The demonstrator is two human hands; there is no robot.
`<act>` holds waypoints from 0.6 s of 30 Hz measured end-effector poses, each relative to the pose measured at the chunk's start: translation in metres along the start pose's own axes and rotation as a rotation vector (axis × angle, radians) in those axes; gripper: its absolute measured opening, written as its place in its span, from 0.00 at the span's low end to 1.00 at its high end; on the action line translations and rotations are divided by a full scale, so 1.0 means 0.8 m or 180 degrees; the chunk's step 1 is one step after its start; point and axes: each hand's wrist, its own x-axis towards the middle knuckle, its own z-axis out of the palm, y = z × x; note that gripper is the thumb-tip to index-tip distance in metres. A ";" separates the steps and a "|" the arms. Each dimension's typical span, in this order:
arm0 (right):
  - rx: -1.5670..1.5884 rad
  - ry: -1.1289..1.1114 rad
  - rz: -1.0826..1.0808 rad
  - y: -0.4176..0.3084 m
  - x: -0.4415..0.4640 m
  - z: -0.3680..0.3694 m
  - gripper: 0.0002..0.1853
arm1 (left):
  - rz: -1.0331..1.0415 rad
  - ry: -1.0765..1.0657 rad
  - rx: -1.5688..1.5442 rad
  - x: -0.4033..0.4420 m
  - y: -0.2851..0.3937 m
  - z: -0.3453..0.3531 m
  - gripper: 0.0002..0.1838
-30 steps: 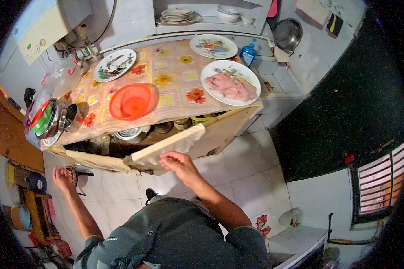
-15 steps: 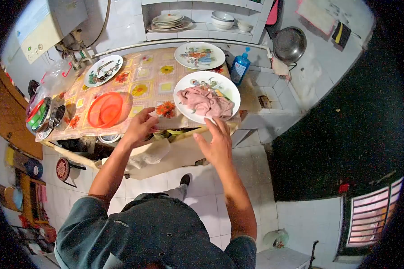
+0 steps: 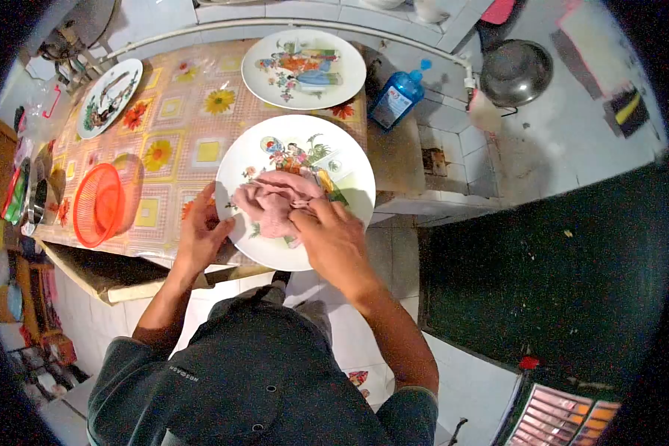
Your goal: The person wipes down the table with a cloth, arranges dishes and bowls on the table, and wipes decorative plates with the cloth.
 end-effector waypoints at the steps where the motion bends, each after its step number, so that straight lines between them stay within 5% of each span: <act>1: 0.0060 -0.0059 -0.0019 0.006 0.003 -0.010 0.16 | 0.0046 -0.0015 -0.0185 0.002 -0.007 -0.001 0.38; 11: 0.0924 -0.0325 -0.1169 0.096 0.035 -0.028 0.10 | -0.0213 0.0695 0.0371 -0.003 0.006 0.024 0.37; 18: 0.0661 -0.0026 -0.1133 0.135 0.064 -0.032 0.12 | -0.0214 0.1210 0.0400 -0.004 0.006 0.049 0.36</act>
